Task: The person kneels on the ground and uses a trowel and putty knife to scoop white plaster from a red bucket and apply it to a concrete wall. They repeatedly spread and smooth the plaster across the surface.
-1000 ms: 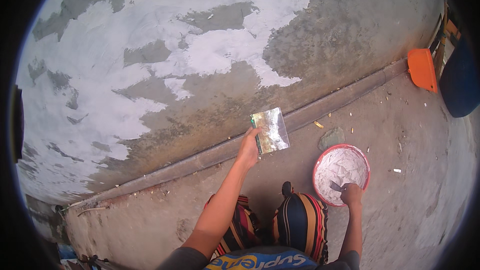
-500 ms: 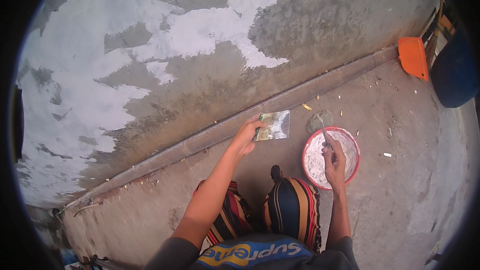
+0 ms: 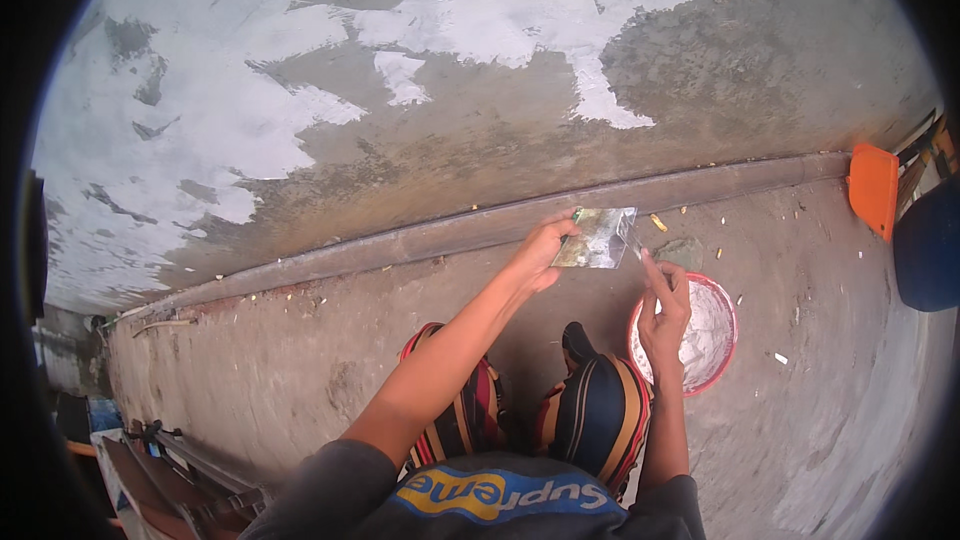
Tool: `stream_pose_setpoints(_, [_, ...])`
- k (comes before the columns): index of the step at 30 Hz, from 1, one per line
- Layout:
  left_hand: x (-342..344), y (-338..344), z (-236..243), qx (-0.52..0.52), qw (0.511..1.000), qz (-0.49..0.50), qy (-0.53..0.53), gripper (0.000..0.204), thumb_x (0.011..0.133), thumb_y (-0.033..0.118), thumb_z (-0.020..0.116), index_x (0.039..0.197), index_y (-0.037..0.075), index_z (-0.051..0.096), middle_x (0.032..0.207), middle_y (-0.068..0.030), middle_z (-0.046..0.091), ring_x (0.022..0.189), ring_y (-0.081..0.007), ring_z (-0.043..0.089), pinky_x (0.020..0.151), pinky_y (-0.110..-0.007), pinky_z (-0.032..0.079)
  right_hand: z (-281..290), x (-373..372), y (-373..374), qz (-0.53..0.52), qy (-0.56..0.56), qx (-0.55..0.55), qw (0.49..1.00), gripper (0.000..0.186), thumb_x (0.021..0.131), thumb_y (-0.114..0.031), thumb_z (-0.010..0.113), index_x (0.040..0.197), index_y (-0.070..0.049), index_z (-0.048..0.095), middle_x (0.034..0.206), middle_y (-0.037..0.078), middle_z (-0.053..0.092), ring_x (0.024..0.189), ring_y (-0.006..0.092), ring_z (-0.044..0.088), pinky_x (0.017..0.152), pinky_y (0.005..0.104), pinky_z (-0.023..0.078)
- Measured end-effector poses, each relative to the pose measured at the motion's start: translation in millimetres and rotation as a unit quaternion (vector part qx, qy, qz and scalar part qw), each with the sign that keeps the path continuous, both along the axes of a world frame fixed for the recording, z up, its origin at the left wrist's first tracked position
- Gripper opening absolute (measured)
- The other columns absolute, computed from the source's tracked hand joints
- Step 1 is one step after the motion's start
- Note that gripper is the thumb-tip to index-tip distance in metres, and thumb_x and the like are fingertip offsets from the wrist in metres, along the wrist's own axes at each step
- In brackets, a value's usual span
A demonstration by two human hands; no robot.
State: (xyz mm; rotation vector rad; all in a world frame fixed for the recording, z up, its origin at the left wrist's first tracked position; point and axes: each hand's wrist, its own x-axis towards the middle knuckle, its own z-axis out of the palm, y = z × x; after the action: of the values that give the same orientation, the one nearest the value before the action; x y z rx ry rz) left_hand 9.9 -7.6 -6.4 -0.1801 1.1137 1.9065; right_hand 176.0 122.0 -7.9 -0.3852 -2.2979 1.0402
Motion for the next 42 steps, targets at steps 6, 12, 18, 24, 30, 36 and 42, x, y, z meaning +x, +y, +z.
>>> stream_pose_setpoints(6, [0.0, -1.8, -8.7, -0.083, 0.996, -0.002, 0.033, 0.06, 0.085, 0.004, 0.049, 0.143, -0.001, 0.033, 0.121, -0.0127, 0.056, 0.102, -0.0199, 0.06, 0.089, -0.035, 0.051, -2.2, 19.9, 3.0, -0.001, -0.025, 0.05, 0.998, 0.047, 0.084, 0.011, 0.052, 0.123, -0.012, 0.064, 0.093, 0.013, 0.056, 0.084, 0.0239, 0.056, 0.075, 0.0308, 0.046])
stream_pose_setpoints(12, [-12.8, -11.4, 12.0, -0.086, 0.965, 0.044, 0.242, 0.061, 0.086, 0.005, 0.042, 0.145, 0.004, 0.028, 0.118, -0.0142, 0.056, 0.097, -0.021, 0.057, 0.086, -0.032, 0.046, -3.0, 36.3, 20.2, 0.029, -0.07, 0.022, 0.997, 0.032, 0.083, -0.001, 0.06, 0.11, -0.013, 0.07, 0.085, 0.012, 0.063, 0.067, 0.0253, 0.06, 0.06, 0.0333, 0.048])
stream_pose_setpoints(18, [-27.0, -17.5, 15.1, -0.155, 0.87, -0.169, 0.436, 0.058, 0.085, 0.006, 0.045, 0.143, 0.007, 0.04, 0.117, -0.0136, 0.059, 0.092, -0.0165, 0.055, 0.084, -0.029, 0.044, 54.9, 28.2, 98.9, 0.115, -0.336, -0.171, 0.919, 0.024, 0.088, -0.024, 0.067, 0.082, -0.001, 0.071, 0.06, 0.003, 0.062, 0.053, 0.0096, 0.056, 0.049, 0.0259, 0.043])
stream_pose_setpoints(24, [-20.6, -21.0, 28.9, -0.163, 0.835, -0.325, 0.413, 0.061, 0.081, 0.003, 0.047, 0.141, 0.009, 0.045, 0.126, -0.0152, 0.052, 0.109, -0.0193, 0.048, 0.096, -0.028, 0.035, 60.7, -18.8, 114.3, 0.286, -0.437, -0.129, 0.843, 0.03, 0.085, -0.031, 0.069, 0.076, -0.002, 0.071, 0.058, 0.005, 0.062, 0.05, 0.0123, 0.058, 0.047, 0.0264, 0.045])
stream_pose_setpoints(30, [-21.0, -25.1, 27.3, -0.18, 0.828, -0.371, 0.381, 0.062, 0.078, 0.003, 0.047, 0.139, 0.008, 0.048, 0.139, -0.019, 0.049, 0.122, -0.0228, 0.048, 0.106, -0.029, 0.032, 53.4, -48.6, 113.3, 0.318, -0.51, -0.084, 0.794, 0.031, 0.084, -0.031, 0.069, 0.074, -0.002, 0.071, 0.059, 0.006, 0.063, 0.05, 0.0142, 0.06, 0.047, 0.0269, 0.045])
stream_pose_setpoints(36, [-21.1, -24.2, 27.7, -0.174, 0.837, -0.378, 0.356, 0.061, 0.077, 0.004, 0.048, 0.138, 0.005, 0.049, 0.136, -0.0203, 0.052, 0.113, -0.0211, 0.052, 0.101, -0.028, 0.035, 43.7, -53.5, 107.2, 0.359, -0.501, -0.101, 0.781, 0.032, 0.084, -0.033, 0.069, 0.075, -0.002, 0.071, 0.06, 0.006, 0.063, 0.049, 0.0137, 0.059, 0.047, 0.0268, 0.045])
stream_pose_setpoints(42, [-20.3, -14.6, 15.6, -0.184, 0.861, -0.373, 0.293, 0.059, 0.077, 0.003, 0.048, 0.137, 0.001, 0.049, 0.133, -0.0197, 0.053, 0.118, -0.0236, 0.051, 0.102, -0.029, 0.034, 48.1, -59.3, 73.7, 0.418, -0.499, -0.123, 0.749, 0.034, 0.084, -0.037, 0.069, 0.076, -0.003, 0.072, 0.059, 0.005, 0.062, 0.05, 0.013, 0.058, 0.047, 0.0263, 0.043])
